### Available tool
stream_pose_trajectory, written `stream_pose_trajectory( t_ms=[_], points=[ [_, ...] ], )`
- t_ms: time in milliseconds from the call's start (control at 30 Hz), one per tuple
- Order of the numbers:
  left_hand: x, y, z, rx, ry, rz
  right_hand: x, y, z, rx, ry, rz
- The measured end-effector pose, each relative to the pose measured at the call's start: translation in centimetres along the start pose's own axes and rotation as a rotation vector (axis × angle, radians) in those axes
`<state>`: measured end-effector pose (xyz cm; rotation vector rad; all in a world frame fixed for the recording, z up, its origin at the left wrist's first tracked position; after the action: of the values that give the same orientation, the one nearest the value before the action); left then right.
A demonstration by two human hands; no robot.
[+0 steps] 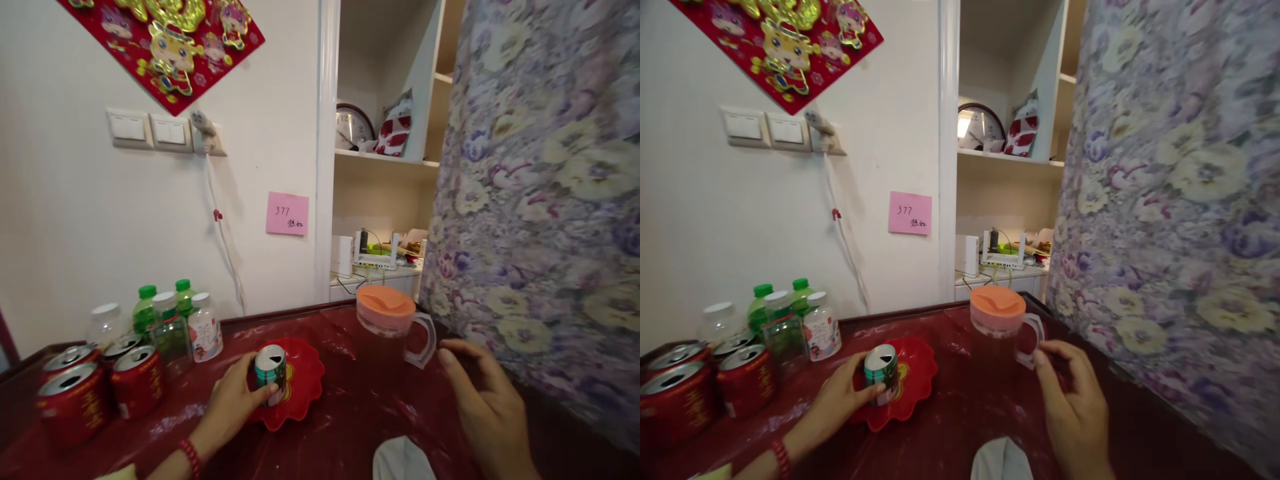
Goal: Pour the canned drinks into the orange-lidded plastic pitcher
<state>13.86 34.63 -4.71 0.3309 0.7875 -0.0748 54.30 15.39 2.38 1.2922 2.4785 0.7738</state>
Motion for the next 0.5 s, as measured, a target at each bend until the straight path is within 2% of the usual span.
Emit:
stream_pose_trajectory(
  t_ms=[67,133,267,367,500],
  points=[
    [-0.2,0.0,-0.1,0.041,-0.046,0.017,-0.1,1.6,2.1,0.086,0.017,0.080],
    [-0.8,0.1,-0.5,0.042,-0.129,0.037,0.3,3.3,3.8,0.133,0.031,0.095],
    [-2.6,0.1,-1.8,-0.075,-0.179,0.071,1.9,5.8,6.2,0.179,0.056,0.088],
    [-3.2,-0.1,-2.1,-0.108,-0.057,0.015,3.4,6.3,7.4,0.220,0.103,0.086],
    [-2.8,-0.6,-2.0,-0.134,0.063,-0.078,5.1,5.3,8.9,0.286,0.233,0.041]
  ],
)
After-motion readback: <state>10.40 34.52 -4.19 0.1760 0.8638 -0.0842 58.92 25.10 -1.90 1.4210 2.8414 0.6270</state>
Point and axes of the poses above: each hand's wrist, its own y-axis towards the middle knuckle, its own x-axis out of the palm, z = x × y, the point moved 7 cm from there along y, towards the middle knuckle, and after that the axes turned 2 degrees about -z, right-handed, at the moved point
